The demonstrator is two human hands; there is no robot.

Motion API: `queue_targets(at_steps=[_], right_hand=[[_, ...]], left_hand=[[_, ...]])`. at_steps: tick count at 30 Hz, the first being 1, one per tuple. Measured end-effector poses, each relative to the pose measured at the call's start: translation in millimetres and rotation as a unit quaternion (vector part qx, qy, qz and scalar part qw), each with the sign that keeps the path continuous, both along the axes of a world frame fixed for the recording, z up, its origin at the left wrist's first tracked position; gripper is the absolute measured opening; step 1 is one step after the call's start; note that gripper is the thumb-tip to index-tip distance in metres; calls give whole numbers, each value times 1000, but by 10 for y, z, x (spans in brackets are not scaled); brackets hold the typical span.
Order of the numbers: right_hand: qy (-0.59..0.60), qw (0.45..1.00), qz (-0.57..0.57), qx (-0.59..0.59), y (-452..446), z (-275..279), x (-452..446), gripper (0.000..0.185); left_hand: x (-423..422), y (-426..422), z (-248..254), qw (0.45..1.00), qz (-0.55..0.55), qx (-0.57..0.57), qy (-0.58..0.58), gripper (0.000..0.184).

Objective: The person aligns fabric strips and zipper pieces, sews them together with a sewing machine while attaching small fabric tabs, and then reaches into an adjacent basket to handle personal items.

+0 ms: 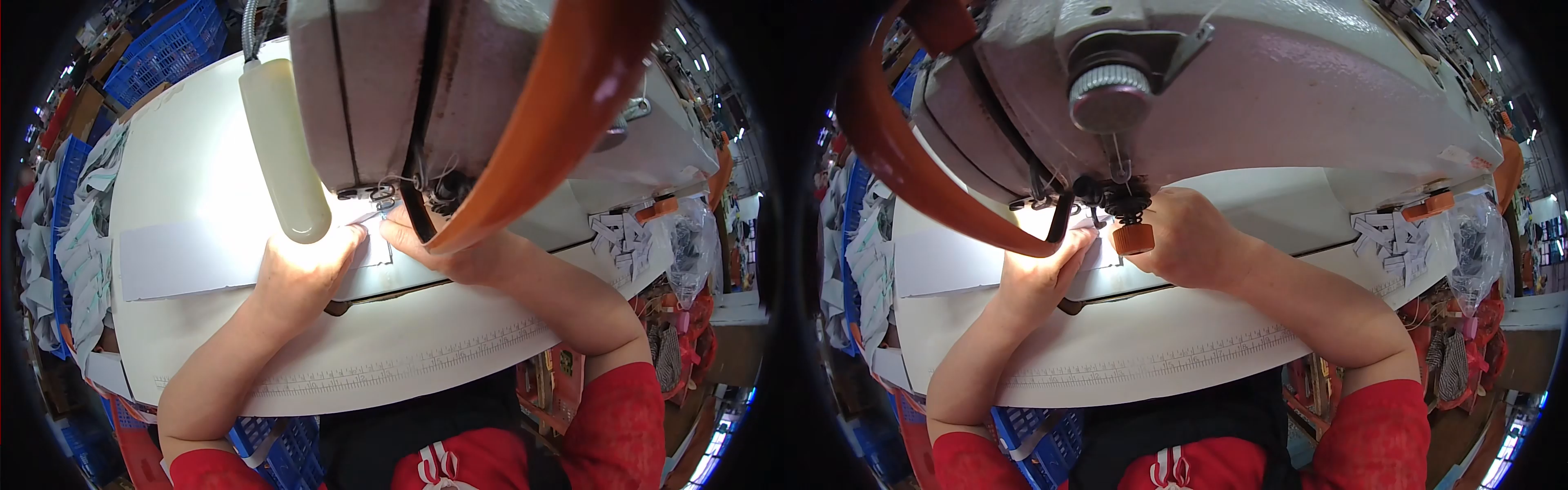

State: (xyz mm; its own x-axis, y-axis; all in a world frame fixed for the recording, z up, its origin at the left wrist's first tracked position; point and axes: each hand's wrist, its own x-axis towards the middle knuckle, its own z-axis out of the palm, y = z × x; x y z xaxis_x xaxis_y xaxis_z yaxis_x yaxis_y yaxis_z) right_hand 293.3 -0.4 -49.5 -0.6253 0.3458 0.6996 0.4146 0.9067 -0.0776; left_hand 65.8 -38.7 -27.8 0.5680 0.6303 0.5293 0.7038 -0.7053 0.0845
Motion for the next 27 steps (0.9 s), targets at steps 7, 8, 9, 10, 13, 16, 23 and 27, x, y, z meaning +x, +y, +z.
queue_targets(at_steps=[7, 8, 9, 10, 13, 16, 23, 27], right_hand=[[-10, 998, -7, -62, -25, -13, 26, 23], [-17, 998, -9, -63, -28, -13, 30, 23], [-17, 998, -9, -63, -32, -4, 30, 23], [-17, 998, -9, -62, -36, 16, 27, 24], [-15, 998, -10, -59, -46, 70, 14, 24], [-16, 998, -8, -56, -41, 87, 8, 24], [-19, 998, -9, -51, -42, 100, 16, 23], [-3, 999, -23, -47, -62, 105, 1, 22]], left_hand=[[52, 19, -37, 998, -12, -3, -64, 8], [59, 20, -41, 997, -14, -2, -81, 6], [60, 20, -40, 997, -15, -1, -82, 6], [61, 21, -38, 997, -16, -1, -81, 6], [60, 18, -29, 997, -20, 2, -77, 7], [30, 12, -16, 998, -12, -6, -59, 9], [27, 26, -33, 997, -15, 2, -71, 10], [34, 12, -3, 998, -10, -4, -66, 11]])
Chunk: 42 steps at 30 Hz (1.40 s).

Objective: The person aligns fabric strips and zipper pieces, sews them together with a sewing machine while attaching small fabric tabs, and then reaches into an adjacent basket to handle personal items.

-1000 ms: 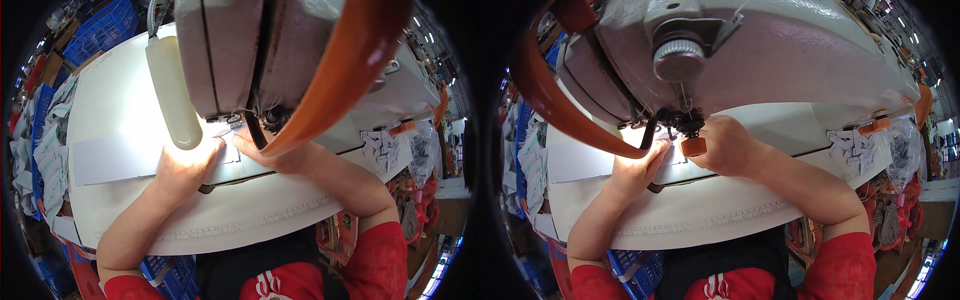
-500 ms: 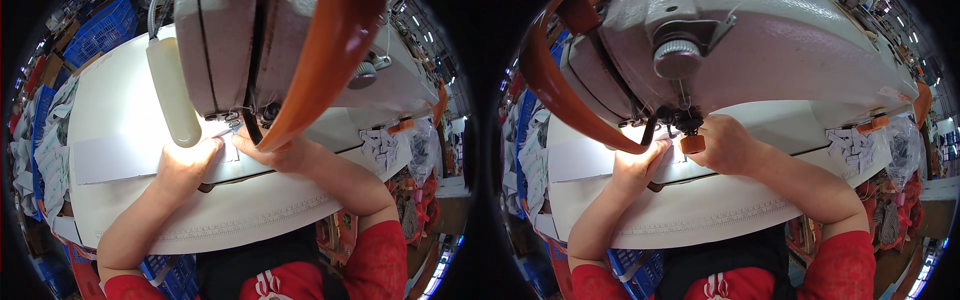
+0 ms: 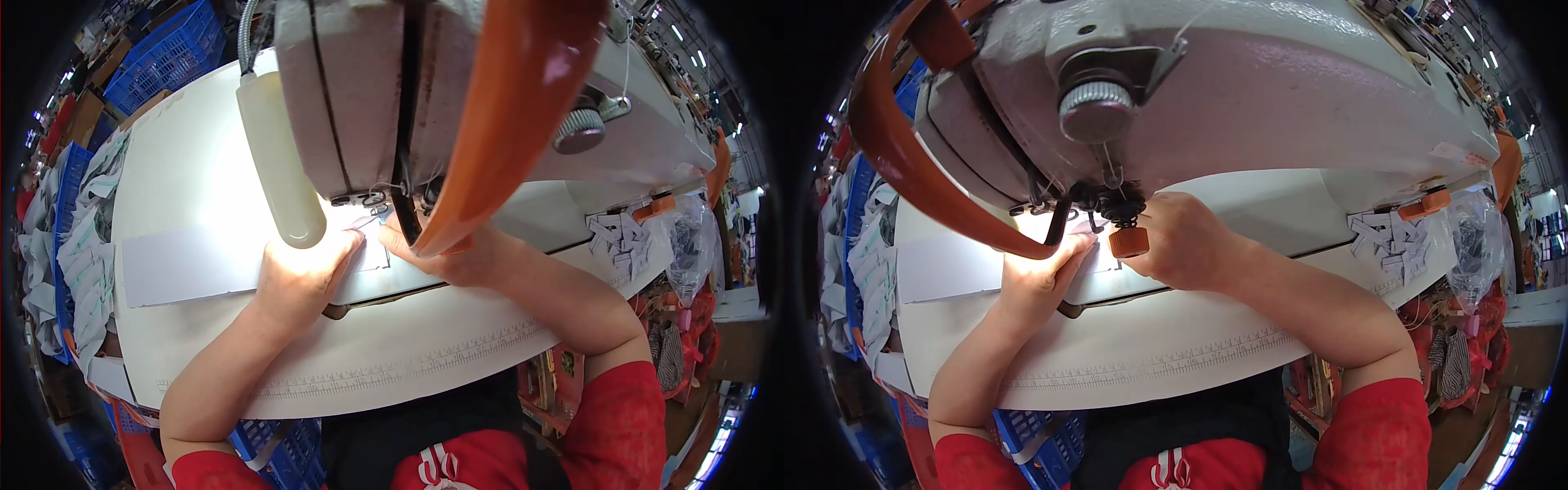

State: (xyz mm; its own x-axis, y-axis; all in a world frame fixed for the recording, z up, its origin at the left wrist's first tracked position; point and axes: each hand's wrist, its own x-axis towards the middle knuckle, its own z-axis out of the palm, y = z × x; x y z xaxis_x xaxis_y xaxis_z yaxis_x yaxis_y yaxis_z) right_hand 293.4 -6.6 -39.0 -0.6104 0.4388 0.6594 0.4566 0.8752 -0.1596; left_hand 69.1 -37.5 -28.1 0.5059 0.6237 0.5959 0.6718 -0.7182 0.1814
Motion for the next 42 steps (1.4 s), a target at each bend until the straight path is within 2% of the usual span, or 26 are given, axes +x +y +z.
queue_targets(at_steps=[12, 16, 21, 27, 32, 37, 42], right_hand=[[-12, 1000, 13, -1, 28, -64, 20, 20], [-15, 999, 13, 35, 25, -2, 7, 22], [-9, 1000, 18, 18, 15, -10, 9, 23], [23, 1000, 18, 10, 0, 37, -9, 23], [4, 1000, 21, 5, -1, 42, 6, 23], [-7, 998, -6, 60, -14, 52, 34, 24], [-43, 997, 69, 0, -42, 131, 113, 24]], left_hand=[[-7, -18, 19, 1000, -12, -8, -14, 20], [44, 9, -27, 992, -21, -20, -122, 24], [-63, -53, 15, 997, -48, -51, -26, 22], [-39, -43, 47, 994, -81, -51, -48, 24], [-33, -83, 75, 995, -76, -70, -17, 24], [-26, -117, 84, 986, -66, -140, -67, 22], [-79, -99, 14, 982, -71, -157, -77, 16]])
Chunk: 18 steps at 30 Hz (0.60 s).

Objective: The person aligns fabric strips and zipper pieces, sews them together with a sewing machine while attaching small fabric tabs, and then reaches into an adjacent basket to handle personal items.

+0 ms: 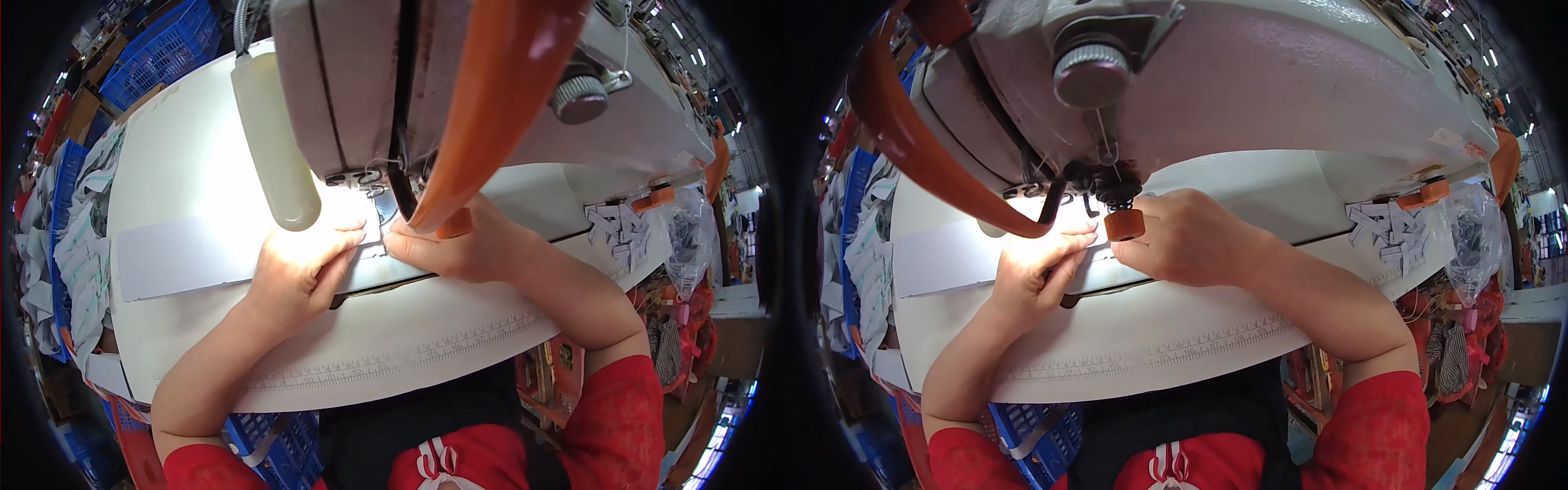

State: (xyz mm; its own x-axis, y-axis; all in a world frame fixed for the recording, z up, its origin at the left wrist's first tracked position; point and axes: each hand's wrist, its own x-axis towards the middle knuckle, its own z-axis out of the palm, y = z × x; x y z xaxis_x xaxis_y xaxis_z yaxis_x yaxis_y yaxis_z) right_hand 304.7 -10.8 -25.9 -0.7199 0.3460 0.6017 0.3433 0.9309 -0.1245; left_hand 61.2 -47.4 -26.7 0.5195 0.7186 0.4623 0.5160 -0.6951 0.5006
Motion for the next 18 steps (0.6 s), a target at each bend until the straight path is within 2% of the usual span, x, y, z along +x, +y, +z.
queue_targets(at_steps=[5, 9, 15, 18], right_hand=[[-31, 996, 3, 81, -16, -38, -72, 25], [19, 999, -27, 20, -36, -56, -117, 25], [90, 996, -13, -24, 7, -89, -119, 24], [-9, 998, -51, 21, -27, 4, -63, 23]], left_hand=[[41, -9, 33, 1000, -5, 13, -1, 19], [53, -6, 34, 999, -13, 41, 13, 19], [77, -5, 52, 998, -6, 58, 16, 19], [50, 8, 0, 1000, 20, 18, -6, 17]])
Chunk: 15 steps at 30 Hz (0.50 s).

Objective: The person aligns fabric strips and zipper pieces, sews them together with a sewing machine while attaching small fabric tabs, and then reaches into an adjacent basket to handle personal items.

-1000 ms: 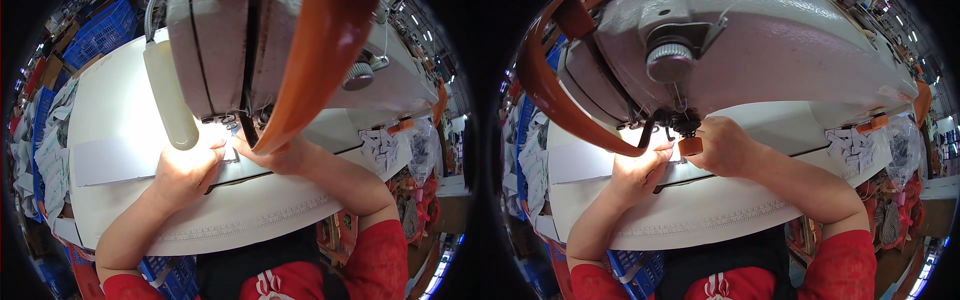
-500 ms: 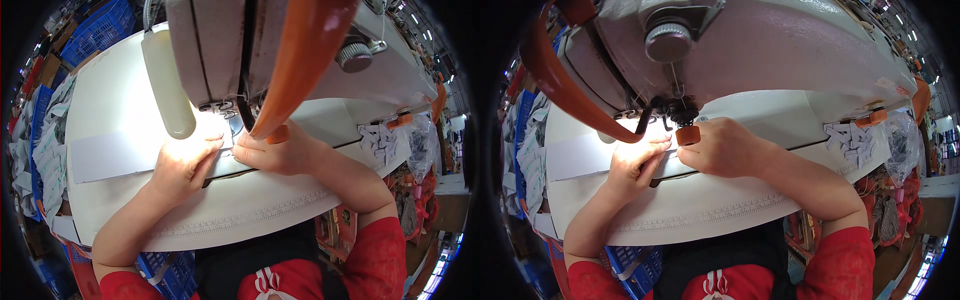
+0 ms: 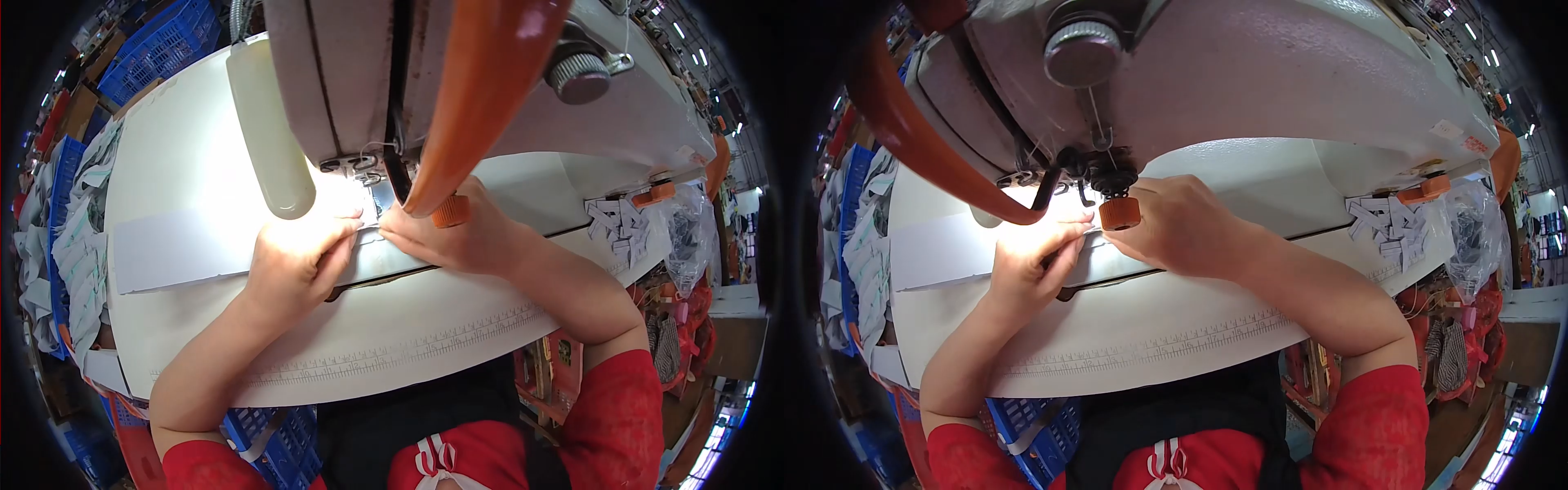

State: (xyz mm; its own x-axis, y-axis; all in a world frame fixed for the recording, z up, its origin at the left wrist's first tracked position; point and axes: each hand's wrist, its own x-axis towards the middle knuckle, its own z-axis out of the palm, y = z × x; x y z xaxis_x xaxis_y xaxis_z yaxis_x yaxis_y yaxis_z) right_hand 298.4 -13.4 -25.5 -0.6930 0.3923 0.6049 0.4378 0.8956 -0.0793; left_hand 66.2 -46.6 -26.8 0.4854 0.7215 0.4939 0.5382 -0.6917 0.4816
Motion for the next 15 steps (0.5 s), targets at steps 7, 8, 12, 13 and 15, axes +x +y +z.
queue_targets(at_steps=[7, 8, 12, 13, 15], right_hand=[[-63, 995, -8, 74, -74, 21, -75, 21], [-62, 995, -5, 72, -83, 28, -83, 21], [-57, 996, 7, 66, -95, 28, -93, 20], [-46, 997, 12, 61, -92, 19, -92, 20], [-22, 998, 23, 50, -88, -6, -94, 20]], left_hand=[[-6, 24, 8, 1000, 12, -14, -15, 15], [-8, 26, 6, 1000, 11, 2, -6, 15], [7, 18, 3, 999, 10, 48, 21, 15], [10, 16, 24, 998, 5, 55, 29, 17], [11, 11, 67, 997, -6, 68, 47, 19]])
